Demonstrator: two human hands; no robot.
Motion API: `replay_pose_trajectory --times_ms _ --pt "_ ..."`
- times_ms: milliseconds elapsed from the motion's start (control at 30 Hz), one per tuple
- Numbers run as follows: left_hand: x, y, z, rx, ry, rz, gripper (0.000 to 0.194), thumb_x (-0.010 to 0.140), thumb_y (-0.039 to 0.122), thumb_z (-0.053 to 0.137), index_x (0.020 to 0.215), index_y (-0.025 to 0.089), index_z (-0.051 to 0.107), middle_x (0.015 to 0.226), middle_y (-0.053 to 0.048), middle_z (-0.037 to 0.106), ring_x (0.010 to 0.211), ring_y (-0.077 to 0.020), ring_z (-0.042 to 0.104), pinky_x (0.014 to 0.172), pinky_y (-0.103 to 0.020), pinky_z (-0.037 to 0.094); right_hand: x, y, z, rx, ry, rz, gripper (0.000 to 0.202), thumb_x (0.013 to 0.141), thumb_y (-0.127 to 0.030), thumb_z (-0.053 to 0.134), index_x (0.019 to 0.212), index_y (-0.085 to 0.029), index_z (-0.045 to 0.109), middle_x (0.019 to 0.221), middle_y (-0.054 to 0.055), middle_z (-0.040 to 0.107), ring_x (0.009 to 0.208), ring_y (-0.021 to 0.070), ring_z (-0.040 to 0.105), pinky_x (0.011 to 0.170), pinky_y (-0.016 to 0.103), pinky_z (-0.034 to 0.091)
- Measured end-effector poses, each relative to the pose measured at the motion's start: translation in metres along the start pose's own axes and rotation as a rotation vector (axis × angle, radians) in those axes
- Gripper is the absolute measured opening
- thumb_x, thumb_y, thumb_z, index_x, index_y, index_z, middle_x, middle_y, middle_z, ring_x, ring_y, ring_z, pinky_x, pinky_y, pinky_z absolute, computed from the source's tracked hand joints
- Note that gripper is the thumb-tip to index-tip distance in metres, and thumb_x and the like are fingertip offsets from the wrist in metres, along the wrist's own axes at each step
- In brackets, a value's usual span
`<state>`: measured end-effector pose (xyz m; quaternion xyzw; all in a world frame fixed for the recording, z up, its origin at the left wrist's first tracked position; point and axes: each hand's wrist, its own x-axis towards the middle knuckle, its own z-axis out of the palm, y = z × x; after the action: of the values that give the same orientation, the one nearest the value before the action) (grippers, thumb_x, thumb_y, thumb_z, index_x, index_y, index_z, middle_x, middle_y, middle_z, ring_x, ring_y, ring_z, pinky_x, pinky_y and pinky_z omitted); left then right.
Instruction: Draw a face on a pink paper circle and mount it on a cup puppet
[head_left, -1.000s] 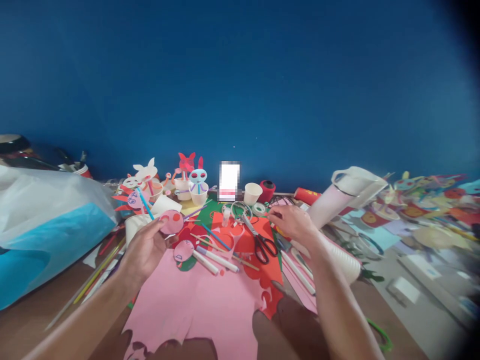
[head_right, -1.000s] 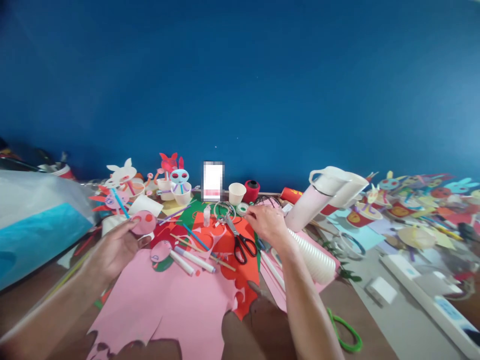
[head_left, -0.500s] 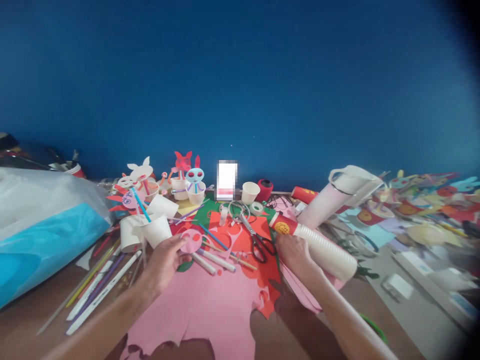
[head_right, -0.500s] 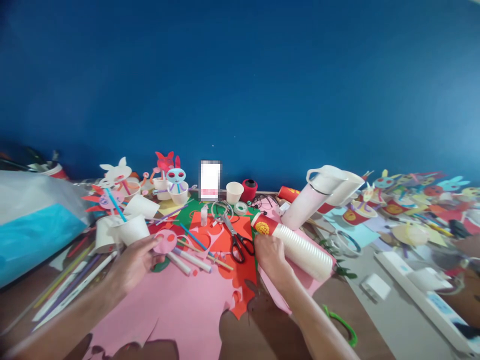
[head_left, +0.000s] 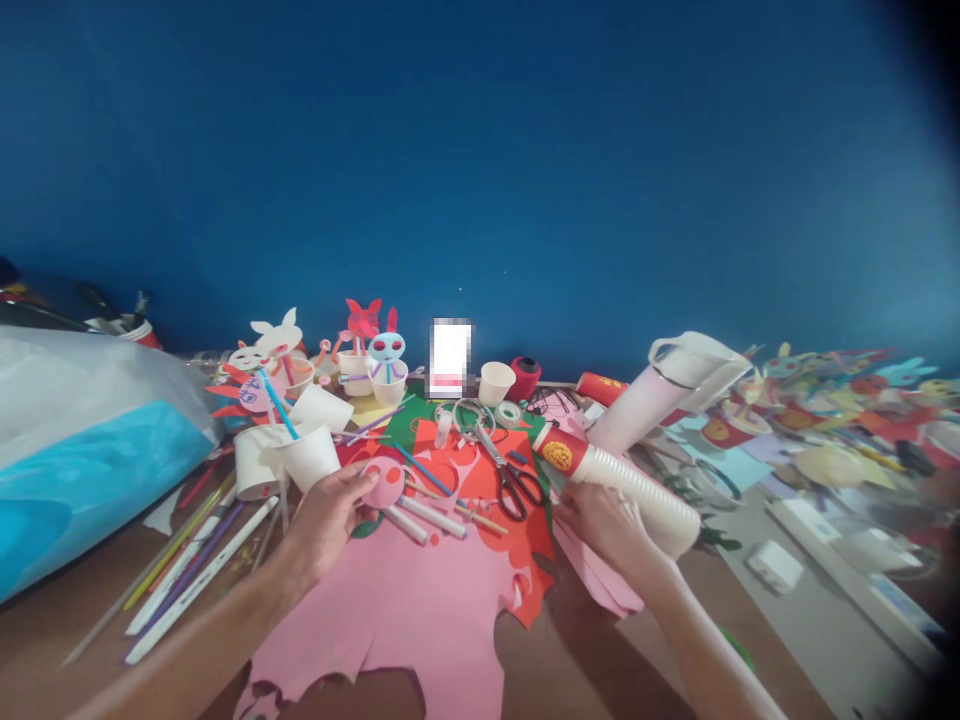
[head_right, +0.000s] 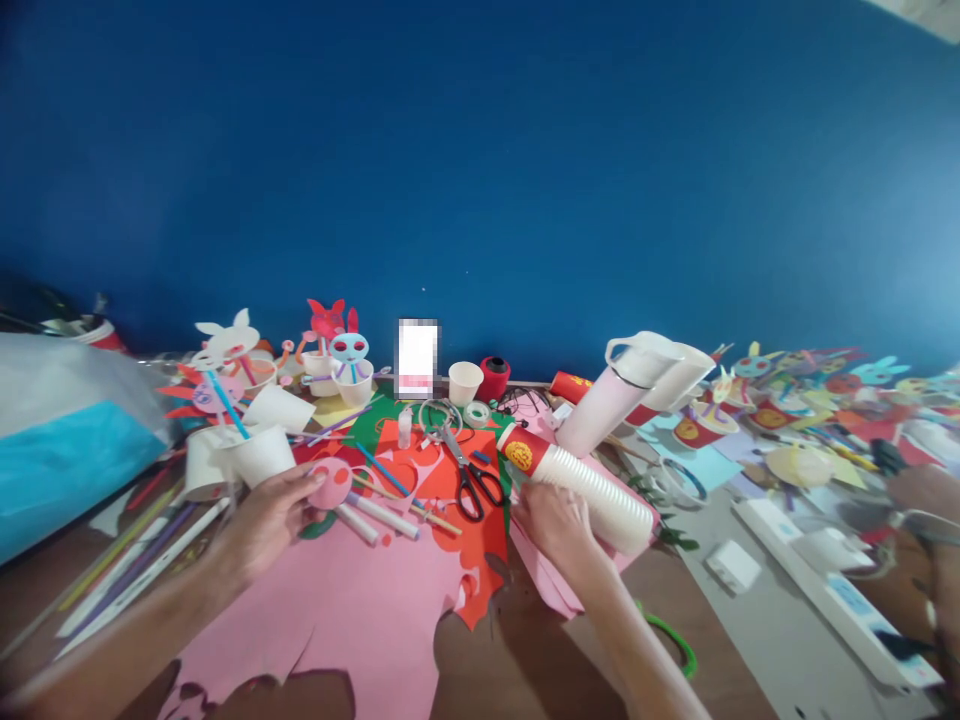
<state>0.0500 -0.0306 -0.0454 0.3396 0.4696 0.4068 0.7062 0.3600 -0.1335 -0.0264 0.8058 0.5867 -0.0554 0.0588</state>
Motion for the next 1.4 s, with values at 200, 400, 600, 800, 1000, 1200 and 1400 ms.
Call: replay_pose_trajectory --times_ms 200,400,600,800,1000,1200,1400 --pt "-0.001 -0.006 0.001 0.026 -0.003 0.017 0.028 0.059 0.031 0.078 0.078 0.013 0.069 0.065 -0.003 0.064 0.051 -0.0108 0.053 0.048 -0.020 0.043 -0.011 -0.002 -0.005 0.024 0.057 0.032 0.018 0.090 -0.025 0.046 0.089 -0.018 0.063 0.086 0.012 0.070 0.082 0.0295 0.067 0.062 0.032 0.040" --pt "-0.008 -0.002 0.006 0.101 -0.045 0.032 0.029 0.060 0.028 0.078 0.084 0.014 0.071 0.067 -0.004 0.067 0.056 -0.0131 0.057 0.051 -0.021 0.043 -0.010 -0.051 -0.034 0.815 0.055 -0.320 0.035 0.091 -0.036 0.041 0.123 -0.023 0.047 0.065 -0.002 0.060 0.061 0.0176 0.058 0.061 0.028 0.043" --pt "-0.013 0.003 0.009 0.156 -0.095 0.118 0.054 0.060 0.029 0.080 0.109 0.016 0.064 0.089 -0.005 0.072 0.080 -0.0194 0.065 0.067 -0.026 0.048 0.003 -0.111 -0.027 1.742 -0.337 -0.478 0.032 0.085 -0.044 0.048 0.107 -0.021 0.052 0.072 0.001 0.055 0.057 0.0134 0.052 0.053 0.026 0.042" --pt "-0.010 0.003 -0.012 0.258 -0.065 0.248 0.054 0.071 0.039 0.072 0.116 0.015 0.057 0.094 -0.006 0.070 0.079 -0.0178 0.064 0.067 -0.025 0.048 0.016 -0.132 0.010 1.510 0.035 -0.584 0.037 0.078 -0.029 0.067 0.110 -0.025 0.048 0.078 -0.002 0.054 0.063 0.0135 0.052 0.057 0.025 0.044" --pt "-0.017 -0.007 -0.034 0.425 -0.023 0.319 0.050 0.075 0.039 0.065 0.117 0.013 0.056 0.095 -0.007 0.069 0.084 -0.0206 0.065 0.070 -0.027 0.049 0.019 -0.145 0.046 0.464 0.502 -0.907 0.016 0.083 -0.016 0.060 0.099 -0.018 0.057 0.085 0.007 0.064 0.076 0.0221 0.057 0.071 0.034 0.042" --pt "-0.024 -0.024 -0.026 0.678 -0.140 0.288 0.051 0.079 0.033 0.057 0.126 0.015 0.051 0.085 -0.003 0.066 0.077 -0.0194 0.063 0.067 -0.027 0.049 0.035 -0.142 0.042 0.097 0.567 -0.865 0.018 0.084 -0.003 0.049 0.091 -0.017 0.058 0.073 0.005 0.060 0.067 0.0205 0.053 0.065 0.032 0.036" --pt "-0.019 -0.040 -0.015 0.900 -0.119 0.386 0.049 0.081 0.028 0.051 0.128 0.014 0.051 0.079 -0.002 0.064 0.062 -0.0153 0.058 0.057 -0.025 0.048 0.055 -0.126 0.038 0.140 0.617 -0.845 0.026 0.083 0.001 0.043 0.091 -0.017 0.060 0.073 0.006 0.062 0.068 0.0212 0.055 0.067 0.033 0.038"
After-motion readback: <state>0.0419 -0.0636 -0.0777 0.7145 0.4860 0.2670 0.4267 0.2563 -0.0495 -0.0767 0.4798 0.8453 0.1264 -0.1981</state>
